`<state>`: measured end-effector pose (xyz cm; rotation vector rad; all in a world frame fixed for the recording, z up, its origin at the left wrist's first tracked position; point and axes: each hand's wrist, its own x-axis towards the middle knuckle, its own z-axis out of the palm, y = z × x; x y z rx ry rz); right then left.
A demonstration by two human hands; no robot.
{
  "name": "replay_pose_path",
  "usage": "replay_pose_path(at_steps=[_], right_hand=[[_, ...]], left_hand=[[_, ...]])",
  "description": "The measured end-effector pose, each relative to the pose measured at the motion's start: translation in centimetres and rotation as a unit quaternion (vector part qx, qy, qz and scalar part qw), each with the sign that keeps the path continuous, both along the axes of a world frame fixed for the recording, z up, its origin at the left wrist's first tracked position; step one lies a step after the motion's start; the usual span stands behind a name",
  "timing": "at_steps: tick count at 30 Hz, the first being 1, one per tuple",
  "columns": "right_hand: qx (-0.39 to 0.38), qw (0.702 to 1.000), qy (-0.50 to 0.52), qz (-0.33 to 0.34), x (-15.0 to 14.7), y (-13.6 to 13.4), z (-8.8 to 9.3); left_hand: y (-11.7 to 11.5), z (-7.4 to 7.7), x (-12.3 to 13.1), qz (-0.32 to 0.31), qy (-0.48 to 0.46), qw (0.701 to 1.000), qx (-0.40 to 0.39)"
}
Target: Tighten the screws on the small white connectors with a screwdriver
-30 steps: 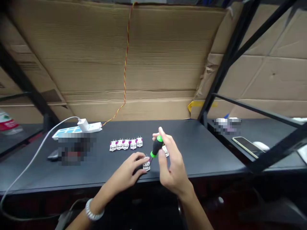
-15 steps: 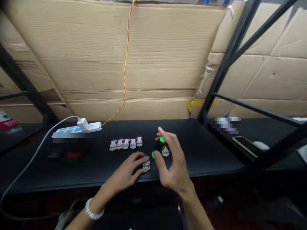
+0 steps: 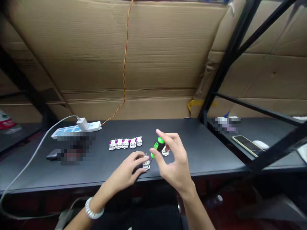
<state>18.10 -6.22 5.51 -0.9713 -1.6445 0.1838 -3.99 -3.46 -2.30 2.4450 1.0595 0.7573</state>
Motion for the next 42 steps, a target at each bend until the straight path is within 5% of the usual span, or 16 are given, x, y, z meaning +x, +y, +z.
replay_pose_path(at_steps=[5, 10, 42], right_hand=[[-0.015, 0.997, 0.026, 0.077, -0.02, -0.21, 0.13], [-0.010, 1.000, -0.007, 0.006, -0.12, -0.09, 0.32], [-0.003, 1.000, 0.013, -0.002, 0.03, 0.40, 0.00]], left_hand=[[-0.06, 0.40, 0.04, 0.004, 0.005, 1.000, -0.007], [-0.04, 0.33, -0.02, -0.001, 0.003, 1.000, -0.004], [-0.01, 0.11, 0.00, 0.001, -0.004, 1.000, 0.006]])
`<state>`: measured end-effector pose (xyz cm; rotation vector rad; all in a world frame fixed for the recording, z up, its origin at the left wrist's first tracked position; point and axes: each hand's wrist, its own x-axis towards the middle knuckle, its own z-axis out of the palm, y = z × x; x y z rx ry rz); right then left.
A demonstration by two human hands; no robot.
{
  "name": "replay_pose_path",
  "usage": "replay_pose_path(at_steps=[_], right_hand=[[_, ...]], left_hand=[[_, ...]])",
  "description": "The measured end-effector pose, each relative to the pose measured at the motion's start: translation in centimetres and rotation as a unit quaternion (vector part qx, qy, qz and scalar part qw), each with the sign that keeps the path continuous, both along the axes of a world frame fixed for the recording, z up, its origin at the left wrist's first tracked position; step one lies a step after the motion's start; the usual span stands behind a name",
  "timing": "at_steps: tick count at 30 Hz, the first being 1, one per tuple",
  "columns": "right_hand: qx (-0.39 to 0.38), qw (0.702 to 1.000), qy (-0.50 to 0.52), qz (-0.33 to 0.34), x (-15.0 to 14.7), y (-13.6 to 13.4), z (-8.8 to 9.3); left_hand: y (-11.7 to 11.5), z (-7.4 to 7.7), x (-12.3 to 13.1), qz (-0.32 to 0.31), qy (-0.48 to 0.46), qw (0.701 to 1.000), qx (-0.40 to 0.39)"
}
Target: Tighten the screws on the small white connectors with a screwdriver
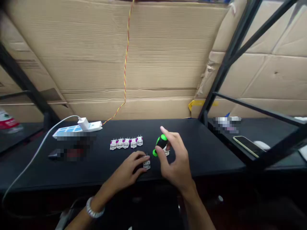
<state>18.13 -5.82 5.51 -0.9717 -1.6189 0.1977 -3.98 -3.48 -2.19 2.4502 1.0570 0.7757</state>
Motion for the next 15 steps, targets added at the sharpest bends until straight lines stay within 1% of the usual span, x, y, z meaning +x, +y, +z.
replay_pose_path(at_steps=[8, 15], right_hand=[[-0.001, 1.000, 0.005, 0.013, -0.20, -0.16, 0.03], [0.003, 1.000, 0.005, 0.006, -0.07, -0.01, -0.13]], left_hand=[[0.03, -0.07, -0.03, -0.002, -0.002, 1.000, -0.008], [-0.04, -0.05, -0.32, 0.000, 0.000, 1.000, -0.013]])
